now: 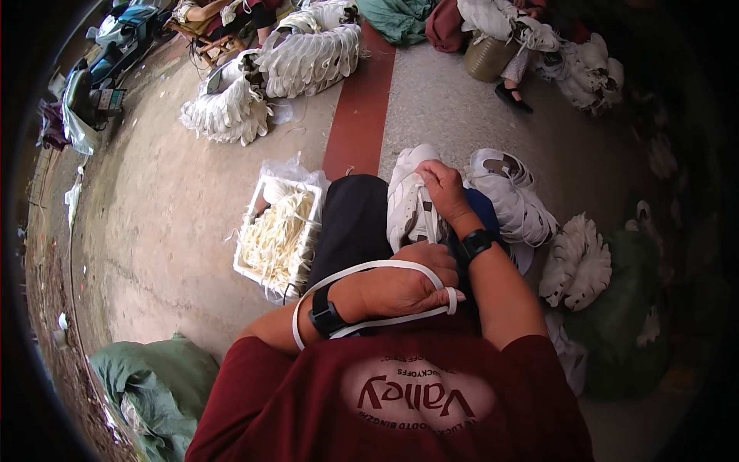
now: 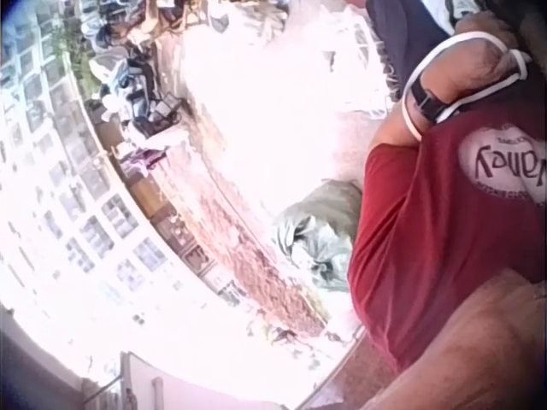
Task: Lacing shoelaces onto white sneakers in a workshop environment.
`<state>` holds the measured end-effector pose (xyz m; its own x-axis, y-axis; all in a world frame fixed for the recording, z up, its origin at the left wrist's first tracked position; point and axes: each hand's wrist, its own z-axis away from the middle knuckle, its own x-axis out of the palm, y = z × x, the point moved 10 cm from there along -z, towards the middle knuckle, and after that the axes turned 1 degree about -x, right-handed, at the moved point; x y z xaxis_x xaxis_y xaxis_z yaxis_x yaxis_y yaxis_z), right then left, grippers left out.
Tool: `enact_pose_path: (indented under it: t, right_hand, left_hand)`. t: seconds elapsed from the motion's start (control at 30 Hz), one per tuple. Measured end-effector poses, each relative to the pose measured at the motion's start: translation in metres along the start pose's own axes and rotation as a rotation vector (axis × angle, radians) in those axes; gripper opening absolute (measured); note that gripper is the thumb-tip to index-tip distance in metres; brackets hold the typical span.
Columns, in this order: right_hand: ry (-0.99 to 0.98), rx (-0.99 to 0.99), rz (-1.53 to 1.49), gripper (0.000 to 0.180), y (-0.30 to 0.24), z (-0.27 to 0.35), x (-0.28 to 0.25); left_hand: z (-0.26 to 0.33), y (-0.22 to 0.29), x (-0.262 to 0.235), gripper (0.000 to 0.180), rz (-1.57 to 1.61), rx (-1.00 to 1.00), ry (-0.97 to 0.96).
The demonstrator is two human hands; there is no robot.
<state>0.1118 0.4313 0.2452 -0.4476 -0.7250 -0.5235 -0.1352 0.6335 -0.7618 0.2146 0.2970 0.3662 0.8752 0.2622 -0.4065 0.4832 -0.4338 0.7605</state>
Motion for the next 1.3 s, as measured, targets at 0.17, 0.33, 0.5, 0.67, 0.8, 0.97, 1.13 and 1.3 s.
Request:
enact_pose_path:
  t: [0.17, 0.33, 0.5, 0.67, 0.8, 0.97, 1.13, 1.3]
  right_hand:
    - [0.151, -0.207, -0.008, 0.016, -0.031, 0.014, -0.021]
    - [0.278, -0.062, -0.035, 0.019, -0.026, 0.029, -0.045]
    - [0.175, 0.025, -0.062, 0.004, -0.032, 0.047, -0.047]
    - [0.324, 0.235, -0.408, 0.009, 0.000, 0.055, -0.054]
    - [0.267, 0.241, -0.410, 0.008, 0.000, 0.055, -0.044]
    - [0.380, 0.292, -0.528, 0.003, 0.008, 0.060, -0.054]
    - [0.447, 0.273, -0.563, 0.003, 0.017, 0.062, -0.068]
    - [0.422, 0.306, -0.548, 0.004, 0.023, 0.066, -0.065]
  left_hand:
    - [-0.002, -0.003, -0.007, 0.021, -0.017, 0.041, 0.036]
    - [-0.010, -0.001, -0.026, 0.020, -0.007, 0.060, 0.071]
    - [-0.013, 0.008, -0.038, 0.020, 0.026, 0.135, 0.146]
    - [-0.010, 0.019, -0.011, 0.022, -0.029, 0.200, 0.068]
    - [-0.008, 0.021, -0.007, 0.023, -0.038, 0.187, 0.018]
    - [-0.007, 0.021, -0.002, 0.023, -0.032, 0.177, -0.007]
    - [-0.006, 0.023, -0.004, 0.019, -0.034, 0.205, 0.023]
    - [-0.008, 0.023, -0.001, 0.020, -0.030, 0.177, -0.026]
